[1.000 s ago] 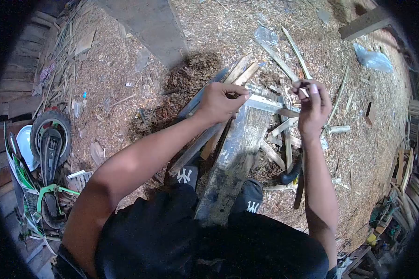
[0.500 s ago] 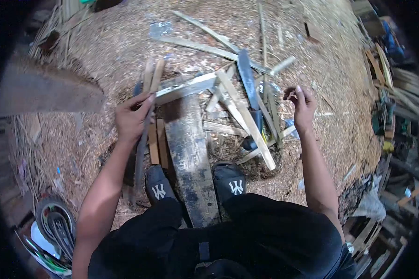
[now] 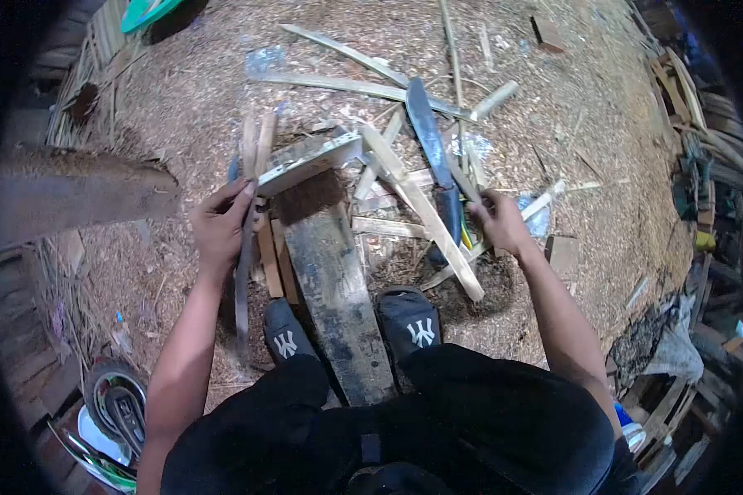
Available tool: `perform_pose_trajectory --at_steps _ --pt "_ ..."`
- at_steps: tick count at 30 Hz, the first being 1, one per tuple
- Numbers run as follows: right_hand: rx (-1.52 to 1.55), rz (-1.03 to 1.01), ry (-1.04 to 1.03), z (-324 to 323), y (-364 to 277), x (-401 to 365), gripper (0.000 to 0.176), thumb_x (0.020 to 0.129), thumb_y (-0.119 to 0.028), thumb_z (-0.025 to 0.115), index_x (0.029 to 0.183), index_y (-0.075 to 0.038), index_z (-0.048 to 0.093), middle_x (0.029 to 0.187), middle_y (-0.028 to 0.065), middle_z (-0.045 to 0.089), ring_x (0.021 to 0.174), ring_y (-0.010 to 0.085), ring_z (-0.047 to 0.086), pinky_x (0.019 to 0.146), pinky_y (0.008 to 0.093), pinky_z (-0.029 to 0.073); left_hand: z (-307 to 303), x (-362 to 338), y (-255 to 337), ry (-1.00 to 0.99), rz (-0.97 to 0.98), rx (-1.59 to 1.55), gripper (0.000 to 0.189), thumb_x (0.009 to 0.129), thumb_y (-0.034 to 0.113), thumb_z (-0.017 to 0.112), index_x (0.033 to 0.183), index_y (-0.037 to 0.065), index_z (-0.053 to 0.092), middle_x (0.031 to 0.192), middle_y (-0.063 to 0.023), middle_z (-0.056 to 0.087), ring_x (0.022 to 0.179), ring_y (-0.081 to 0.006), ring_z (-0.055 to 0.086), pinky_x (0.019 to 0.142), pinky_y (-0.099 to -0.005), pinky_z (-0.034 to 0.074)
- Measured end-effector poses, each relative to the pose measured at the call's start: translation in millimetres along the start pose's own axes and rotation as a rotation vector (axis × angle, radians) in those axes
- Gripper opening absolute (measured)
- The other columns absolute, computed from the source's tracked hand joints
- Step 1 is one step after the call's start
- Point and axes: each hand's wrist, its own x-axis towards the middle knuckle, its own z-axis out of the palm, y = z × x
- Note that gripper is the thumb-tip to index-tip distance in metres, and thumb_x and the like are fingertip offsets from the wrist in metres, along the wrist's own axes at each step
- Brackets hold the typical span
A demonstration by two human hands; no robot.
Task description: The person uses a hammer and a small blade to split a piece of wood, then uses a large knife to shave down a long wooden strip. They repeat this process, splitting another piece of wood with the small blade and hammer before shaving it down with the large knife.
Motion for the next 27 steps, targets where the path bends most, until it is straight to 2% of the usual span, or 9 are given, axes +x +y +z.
perform_pose_trajectory --at_steps 3,8,11,13,16,19,21,25,27 --pt "0.015 0.087 -0.002 -10.3 -1.6 3.9 0.035 0.098 -0.019 0.063 0.122 0.006 0.063 0.107 0.0290 0.070 0.102 0.0393 0.069 0.090 0.0435 0.051 0.7 1.0 -1.4 0.012 -0.048 -0.057 0.028 0.093 0.013 0.074 0.111 -0.007 0.071 0.081 -0.0079 0.070 0.061 -0.0094 0.064 0.050 -0.0229 0.052" --pt "-0.132 -0.068 0.223 -17.2 16.0 -3.4 0.033 0.096 -0.021 0.065 0.111 0.008 0.063 0.102 0.0283 0.068 0.094 0.0424 0.067 0.087 0.0463 0.051 -1.1 0.5 -0.1 0.013 -0.049 0.026 0.025 0.092 0.017 0.075 0.108 -0.002 0.074 0.080 -0.0061 0.072 0.059 -0.0086 0.063 0.051 -0.0234 0.053" --pt "0.334 0.176 0.082 -20.4 -14.3 -17.2 0.024 0.102 -0.017 0.056 0.110 0.005 0.058 0.076 0.0092 0.058 0.054 0.0147 0.057 0.044 0.0280 0.044 -4.1 5.6 -8.2 -0.001 -0.038 -0.021 0.025 0.091 0.016 0.076 0.108 -0.001 0.075 0.081 -0.0058 0.072 0.059 -0.0089 0.064 0.050 -0.0230 0.053" --pt "0.596 0.397 -0.218 -46.6 -50.2 -27.7 0.018 0.102 -0.015 0.056 0.109 0.001 0.055 0.071 0.0035 0.054 0.043 0.0092 0.045 0.034 0.0243 0.034 -3.9 5.5 -8.4 -0.027 -0.025 -0.073 0.026 0.090 0.016 0.077 0.110 -0.001 0.074 0.082 -0.0058 0.072 0.061 -0.0092 0.064 0.049 -0.0223 0.052" --pt "0.976 0.499 -0.274 -59.9 -37.1 -27.1 0.014 0.103 -0.019 0.053 0.100 -0.006 0.055 0.059 -0.0034 0.042 0.034 0.0061 0.031 0.029 0.0212 0.024 -5.2 7.6 -10.7 -0.020 0.030 0.017 0.024 0.091 0.014 0.075 0.109 -0.002 0.074 0.084 -0.0074 0.072 0.062 -0.0089 0.065 0.049 -0.0246 0.055" --pt "0.886 0.530 -0.293 -82.1 -26.2 -34.1 0.017 0.104 -0.023 0.053 0.097 -0.007 0.056 0.054 -0.0049 0.039 0.032 0.0063 0.031 0.028 0.0231 0.025 -7.3 7.8 -15.4 -0.042 0.016 0.009 0.022 0.092 0.014 0.074 0.108 -0.002 0.075 0.087 -0.0080 0.073 0.064 -0.0096 0.066 0.050 -0.0248 0.056" --pt "0.264 0.388 -0.103 -94.3 -37.6 -40.7 0.029 0.105 -0.032 0.053 0.091 -0.007 0.058 0.051 -0.0060 0.041 0.034 0.0047 0.034 0.030 0.0248 0.025 -8.1 9.0 -16.8 -0.043 -0.001 -0.004 0.020 0.092 0.014 0.073 0.106 -0.001 0.075 0.091 -0.0087 0.074 0.065 -0.0103 0.067 0.049 -0.0252 0.057" --pt "0.130 0.248 0.014 -158.8 -31.0 -41.5 0.032 0.105 -0.033 0.054 0.095 -0.004 0.064 0.054 -0.0083 0.040 0.039 0.0030 0.033 0.037 0.0242 0.022 -6.2 8.9 -18.3 -0.030 0.027 -0.022 0.019 0.091 0.017 0.074 0.101 0.001 0.077 0.083 -0.0067 0.074 0.060 -0.0105 0.067 0.050 -0.0254 0.055" --pt "0.229 0.135 0.183 -164.1 -34.6 -39.4 0.033 0.105 -0.028 0.055 0.122 0.000 0.062 0.068 -0.0058 0.048 0.054 0.0017 0.039 0.045 0.0217 0.027 -7.5 8.3 -15.2 -0.014 0.025 -0.042 0.019 0.089 0.019 0.075 0.097 0.002 0.078 0.072 -0.0043 0.074 0.055 -0.0103 0.068 0.052 -0.0255 0.054"
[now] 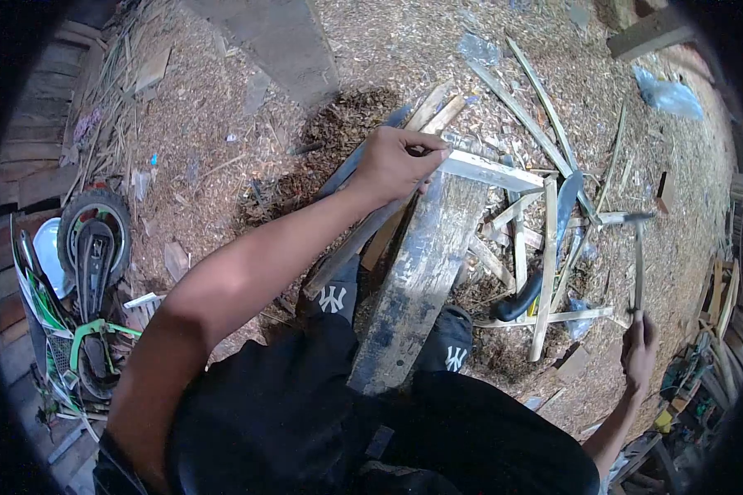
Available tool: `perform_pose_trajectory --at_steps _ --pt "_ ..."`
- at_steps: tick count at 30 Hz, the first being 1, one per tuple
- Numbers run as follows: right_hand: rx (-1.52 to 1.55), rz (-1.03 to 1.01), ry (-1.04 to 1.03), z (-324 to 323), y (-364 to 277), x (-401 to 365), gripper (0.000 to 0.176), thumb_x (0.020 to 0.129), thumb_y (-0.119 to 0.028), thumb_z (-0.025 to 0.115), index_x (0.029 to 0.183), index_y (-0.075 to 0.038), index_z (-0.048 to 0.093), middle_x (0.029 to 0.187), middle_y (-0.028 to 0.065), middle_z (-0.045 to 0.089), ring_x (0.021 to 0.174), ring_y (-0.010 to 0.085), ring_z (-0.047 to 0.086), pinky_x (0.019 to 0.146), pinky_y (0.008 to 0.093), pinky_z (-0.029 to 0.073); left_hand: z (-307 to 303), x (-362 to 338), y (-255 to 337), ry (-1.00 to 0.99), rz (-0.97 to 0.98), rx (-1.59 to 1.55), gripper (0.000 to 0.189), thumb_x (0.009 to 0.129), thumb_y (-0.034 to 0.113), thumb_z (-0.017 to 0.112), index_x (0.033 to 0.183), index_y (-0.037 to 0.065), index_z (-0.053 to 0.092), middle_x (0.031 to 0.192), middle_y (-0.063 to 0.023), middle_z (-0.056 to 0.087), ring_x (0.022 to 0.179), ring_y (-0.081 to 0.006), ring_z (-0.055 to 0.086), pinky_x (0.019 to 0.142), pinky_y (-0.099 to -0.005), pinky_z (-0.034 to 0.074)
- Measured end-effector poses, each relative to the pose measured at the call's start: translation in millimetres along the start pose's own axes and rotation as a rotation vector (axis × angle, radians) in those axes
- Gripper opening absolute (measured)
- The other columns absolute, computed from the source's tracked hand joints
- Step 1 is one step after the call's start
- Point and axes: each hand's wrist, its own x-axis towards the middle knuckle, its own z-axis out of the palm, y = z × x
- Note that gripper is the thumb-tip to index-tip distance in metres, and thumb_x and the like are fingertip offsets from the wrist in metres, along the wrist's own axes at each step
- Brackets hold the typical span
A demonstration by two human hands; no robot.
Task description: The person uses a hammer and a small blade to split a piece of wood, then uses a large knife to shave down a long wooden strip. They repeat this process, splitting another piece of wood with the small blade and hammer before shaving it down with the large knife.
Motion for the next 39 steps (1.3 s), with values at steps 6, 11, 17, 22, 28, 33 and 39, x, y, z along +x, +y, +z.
perform_pose_trajectory --at_steps 6,11,17,22,28,33,39 --pt "-0.164 -0.549 -0.286 137.0 -115.4 -55.4 0.047 0.103 -0.007 0.050 0.150 -0.011 0.048 0.096 0.0104 0.073 0.058 0.0073 0.045 0.055 0.0251 0.042 -3.4 -2.8 12.2 -0.029 -0.066 0.047 0.021 0.090 0.018 0.077 0.101 0.000 0.077 0.096 -0.0093 0.076 0.074 -0.0112 0.070 0.060 -0.0271 0.059" --pt "-0.343 -0.681 -0.431 188.3 -143.1 -57.2 0.052 0.097 0.002 0.053 0.146 -0.015 0.054 0.111 0.0237 0.072 0.075 0.0233 0.072 0.071 0.0361 0.055 -0.9 1.3 1.0 0.018 0.089 0.134 0.021 0.089 0.018 0.078 0.101 0.001 0.078 0.099 -0.0090 0.077 0.091 -0.0128 0.070 0.088 -0.0285 0.055" --pt "-0.327 -0.684 -0.431 194.7 -145.2 -56.2 0.053 0.097 0.002 0.054 0.146 -0.016 0.053 0.106 0.0264 0.071 0.084 0.0310 0.075 0.076 0.0392 0.056 -0.8 -0.5 -3.2 -0.009 0.005 0.024 0.023 0.088 0.017 0.079 0.104 0.001 0.077 0.099 -0.0086 0.077 0.090 -0.0101 0.069 0.084 -0.0272 0.055" --pt "-0.335 -0.796 -0.433 198.4 -139.1 -55.4 0.051 0.097 0.001 0.054 0.146 -0.015 0.054 0.109 0.0253 0.072 0.084 0.0283 0.074 0.076 0.0382 0.056 -0.2 -0.6 3.4 0.017 0.030 0.113 0.021 0.088 0.016 0.079 0.104 0.003 0.078 0.097 -0.0076 0.077 0.089 -0.0096 0.068 0.083 -0.0258 0.054" --pt "-0.296 -0.756 -0.420 201.7 -139.0 -58.8 0.053 0.096 0.004 0.055 0.146 -0.013 0.053 0.106 0.0239 0.072 0.076 0.0227 0.070 0.073 0.0346 0.054 -0.3 -2.0 3.4 0.017 0.030 0.093 0.018 0.087 0.014 0.079 0.101 0.003 0.078 0.095 -0.0079 0.077 0.087 -0.0101 0.069 0.082 -0.0261 0.055" --pt "-0.176 -0.749 -0.342 203.8 -135.1 -60.1 0.055 0.095 0.005 0.056 0.146 -0.015 0.054 0.097 0.0221 0.073 0.065 0.0189 0.064 0.064 0.0347 0.052 2.6 -2.8 -3.2 0.019 0.126 -0.062 0.014 0.087 0.012 0.076 0.096 0.001 0.078 0.078 -0.0056 0.075 0.061 -0.0084 0.066 0.051 -0.0262 0.054" --pt "-0.306 -0.757 -0.420 201.9 -132.9 -56.5 0.055 0.095 0.005 0.057 0.146 -0.014 0.054 0.075 0.0175 0.066 0.059 0.0158 0.057 0.058 0.0340 0.049 1.6 3.3 -10.6 0.052 0.081 0.153 0.015 0.085 0.015 0.078 0.095 0.004 0.079 0.085 -0.0057 0.077 0.075 -0.0094 0.070 0.071 -0.0265 0.056"
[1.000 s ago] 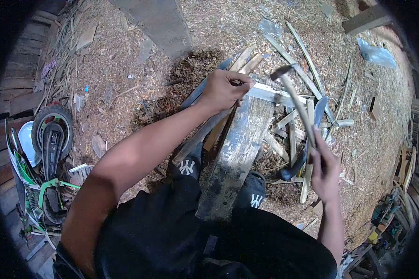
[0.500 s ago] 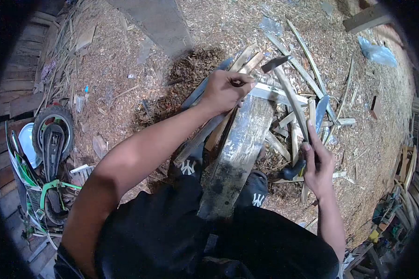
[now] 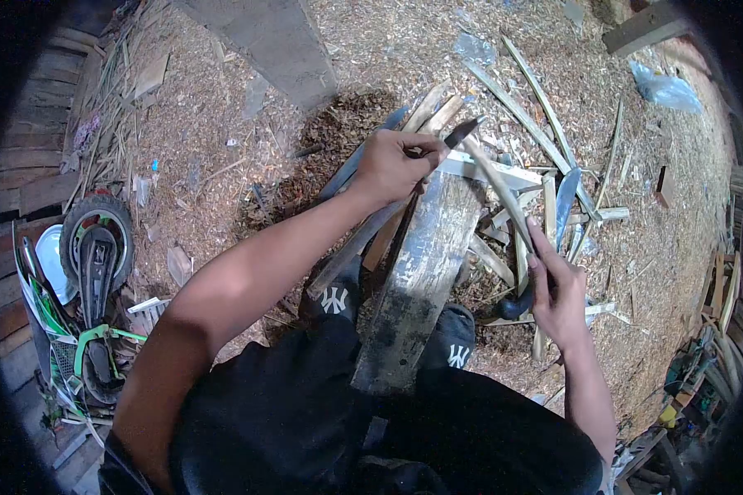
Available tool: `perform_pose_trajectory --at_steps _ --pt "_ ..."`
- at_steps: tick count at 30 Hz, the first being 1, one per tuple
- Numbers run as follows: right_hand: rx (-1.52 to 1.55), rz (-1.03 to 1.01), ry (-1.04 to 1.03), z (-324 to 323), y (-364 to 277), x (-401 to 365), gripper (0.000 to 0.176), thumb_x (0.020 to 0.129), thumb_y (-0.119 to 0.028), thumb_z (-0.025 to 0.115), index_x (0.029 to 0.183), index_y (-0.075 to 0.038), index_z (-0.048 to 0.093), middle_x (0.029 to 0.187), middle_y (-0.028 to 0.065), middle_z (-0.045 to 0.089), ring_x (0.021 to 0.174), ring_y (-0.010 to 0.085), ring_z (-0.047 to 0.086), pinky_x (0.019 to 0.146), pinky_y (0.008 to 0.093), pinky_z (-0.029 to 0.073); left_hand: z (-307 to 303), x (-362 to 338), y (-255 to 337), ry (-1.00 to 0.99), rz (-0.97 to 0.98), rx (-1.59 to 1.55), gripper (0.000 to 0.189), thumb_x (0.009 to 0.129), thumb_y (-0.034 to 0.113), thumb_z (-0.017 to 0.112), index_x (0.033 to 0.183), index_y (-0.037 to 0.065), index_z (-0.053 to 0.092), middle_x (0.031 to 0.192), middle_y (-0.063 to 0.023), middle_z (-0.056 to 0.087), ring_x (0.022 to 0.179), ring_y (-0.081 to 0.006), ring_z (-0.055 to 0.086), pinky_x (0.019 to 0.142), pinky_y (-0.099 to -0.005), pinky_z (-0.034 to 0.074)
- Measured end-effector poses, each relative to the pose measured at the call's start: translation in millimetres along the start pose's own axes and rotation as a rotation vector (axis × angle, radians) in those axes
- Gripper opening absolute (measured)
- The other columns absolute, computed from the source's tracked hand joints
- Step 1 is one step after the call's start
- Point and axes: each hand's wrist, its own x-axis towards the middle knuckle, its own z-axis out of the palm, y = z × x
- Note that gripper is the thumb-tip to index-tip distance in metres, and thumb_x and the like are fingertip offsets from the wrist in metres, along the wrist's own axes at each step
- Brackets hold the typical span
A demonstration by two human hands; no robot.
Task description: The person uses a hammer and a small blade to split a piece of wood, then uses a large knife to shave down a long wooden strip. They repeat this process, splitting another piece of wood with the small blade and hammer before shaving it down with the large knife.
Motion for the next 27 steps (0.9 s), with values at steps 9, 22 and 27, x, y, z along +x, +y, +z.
perform_pose_trajectory --at_steps 9,22,27 --pt "0.031 -0.036 0.012 1.9 1.9 0.7 0.052 0.096 0.004 0.056 0.145 -0.014 0.054 0.093 0.0243 0.071 0.064 0.0198 0.064 0.063 0.0345 0.052 -6.4 -3.4 18.0 -0.055 -0.055 0.049 0.022 0.087 0.017 0.079 0.104 0.003 0.078 0.095 -0.0078 0.077 0.088 -0.0105 0.069 0.082 -0.0275 0.054" --pt "0.062 -0.003 0.025 3.2 4.7 -2.2 0.050 0.098 0.000 0.055 0.146 -0.015 0.053 0.117 0.0264 0.068 0.095 0.0335 0.073 0.080 0.0360 0.054 -9.5 -10.0 28.5 -0.075 -0.122 0.002 0.023 0.088 0.019 0.074 0.106 0.005 0.078 0.079 -0.0074 0.076 0.059 -0.0100 0.069 0.059 -0.0267 0.055" --pt "0.106 0.122 -0.032 -1.3 0.4 -2.4 0.049 0.099 -0.002 0.054 0.146 -0.016 0.053 0.122 0.0256 0.067 0.100 0.0349 0.072 0.083 0.0372 0.054 -8.3 -9.4 23.9 -0.134 -0.159 -0.019 0.025 0.089 0.014 0.072 0.112 0.003 0.075 0.088 -0.0096 0.077 0.067 -0.0117 0.071 0.061 -0.0275 0.056"
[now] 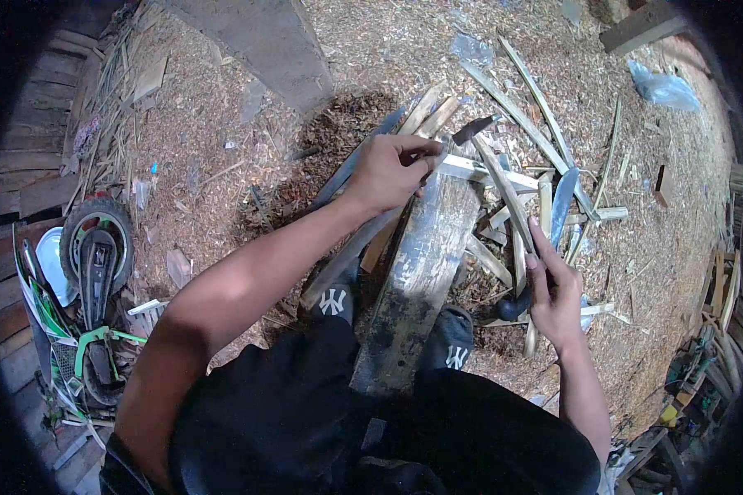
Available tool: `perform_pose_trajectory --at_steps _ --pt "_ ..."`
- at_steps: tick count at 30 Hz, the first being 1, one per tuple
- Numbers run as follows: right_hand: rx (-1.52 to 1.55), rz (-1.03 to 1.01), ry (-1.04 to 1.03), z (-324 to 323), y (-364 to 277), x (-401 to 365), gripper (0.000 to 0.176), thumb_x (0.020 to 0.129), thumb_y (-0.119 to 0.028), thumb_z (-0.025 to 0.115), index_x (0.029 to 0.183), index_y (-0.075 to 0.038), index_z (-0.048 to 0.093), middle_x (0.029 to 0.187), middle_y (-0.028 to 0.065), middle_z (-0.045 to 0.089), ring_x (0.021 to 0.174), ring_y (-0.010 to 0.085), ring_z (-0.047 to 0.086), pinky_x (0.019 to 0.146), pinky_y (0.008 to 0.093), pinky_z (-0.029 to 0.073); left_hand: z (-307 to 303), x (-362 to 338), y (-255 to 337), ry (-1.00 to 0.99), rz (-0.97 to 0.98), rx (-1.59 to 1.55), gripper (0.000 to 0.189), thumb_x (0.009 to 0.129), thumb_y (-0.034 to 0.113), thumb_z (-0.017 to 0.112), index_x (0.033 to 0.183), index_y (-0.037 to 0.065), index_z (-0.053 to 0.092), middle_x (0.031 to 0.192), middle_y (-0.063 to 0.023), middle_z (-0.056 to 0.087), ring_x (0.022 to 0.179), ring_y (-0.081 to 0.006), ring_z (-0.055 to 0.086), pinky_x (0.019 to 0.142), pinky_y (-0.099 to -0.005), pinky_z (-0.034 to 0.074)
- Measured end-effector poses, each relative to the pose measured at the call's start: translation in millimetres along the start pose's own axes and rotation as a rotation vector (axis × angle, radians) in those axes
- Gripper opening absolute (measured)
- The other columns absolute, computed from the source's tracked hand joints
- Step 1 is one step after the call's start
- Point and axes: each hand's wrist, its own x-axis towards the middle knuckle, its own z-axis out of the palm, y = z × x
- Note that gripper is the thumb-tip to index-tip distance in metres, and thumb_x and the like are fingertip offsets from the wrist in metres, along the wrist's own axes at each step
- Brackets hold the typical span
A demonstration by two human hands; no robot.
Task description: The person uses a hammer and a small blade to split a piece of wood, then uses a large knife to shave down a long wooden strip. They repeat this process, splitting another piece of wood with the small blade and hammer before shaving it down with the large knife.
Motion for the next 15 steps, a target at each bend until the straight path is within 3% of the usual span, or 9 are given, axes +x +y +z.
perform_pose_trajectory --at_steps 2,4,6,8,12,15 --pt "-0.012 -0.008 0.001 0.2 0.3 -0.6 0.049 0.099 -0.002 0.055 0.146 -0.016 0.053 0.122 0.0255 0.067 0.101 0.0345 0.072 0.083 0.0373 0.054 4.5 5.9 -15.4 0.065 0.199 -0.028 0.027 0.090 0.012 0.072 0.115 0.002 0.073 0.099 -0.0135 0.076 0.081 -0.0150 0.073 0.067 -0.0285 0.057" --pt "-0.025 -0.016 0.001 1.3 2.0 -0.3 0.050 0.099 -0.001 0.055 0.146 -0.016 0.053 0.122 0.0253 0.067 0.101 0.0341 0.072 0.083 0.0373 0.054 7.3 7.5 -17.2 0.090 0.191 -0.080 0.029 0.090 0.012 0.072 0.117 0.004 0.072 0.103 -0.0138 0.076 0.084 -0.0156 0.072 0.070 -0.0292 0.057" --pt "-0.049 -0.140 0.048 3.8 5.1 0.6 0.051 0.098 -0.001 0.056 0.146 -0.016 0.053 0.118 0.0262 0.068 0.091 0.0323 0.074 0.078 0.0369 0.054 7.1 6.5 -14.1 0.114 0.183 -0.131 0.031 0.089 0.012 0.072 0.120 0.005 0.072 0.108 -0.0142 0.075 0.087 -0.0163 0.072 0.073 -0.0298 0.057" --pt "-0.039 -0.115 0.037 4.1 2.3 0.6 0.051 0.097 0.000 0.056 0.146 -0.016 0.053 0.114 0.0266 0.069 0.085 0.0316 0.073 0.075 0.0367 0.054 4.8 3.1 -6.2 0.076 0.094 -0.017 0.035 0.092 0.011 0.071 0.126 0.003 0.068 0.103 -0.0128 0.075 0.090 -0.0113 0.068 0.079 -0.0257 0.054" --pt "-0.042 -0.053 0.001 2.3 -5.3 1.1 0.054 0.096 0.002 0.057 0.146 -0.016 0.053 0.102 0.0267 0.070 0.070 0.0298 0.069 0.068 0.0363 0.053 0.4 2.1 3.6 0.023 -0.060 0.134 0.035 0.092 0.015 0.072 0.125 0.004 0.069 0.096 -0.0127 0.076 0.084 -0.0115 0.067 0.077 -0.0251 0.053" --pt "-0.059 -0.026 -0.026 0.4 -8.6 3.1 0.055 0.095 0.003 0.057 0.146 -0.016 0.053 0.101 0.0266 0.071 0.075 0.0311 0.071 0.071 0.0371 0.053 0.8 -0.2 6.8 0.037 -0.084 0.198 0.033 0.092 0.017 0.072 0.123 0.006 0.071 0.086 -0.0086 0.076 0.074 -0.0081 0.063 0.070 -0.0247 0.051"
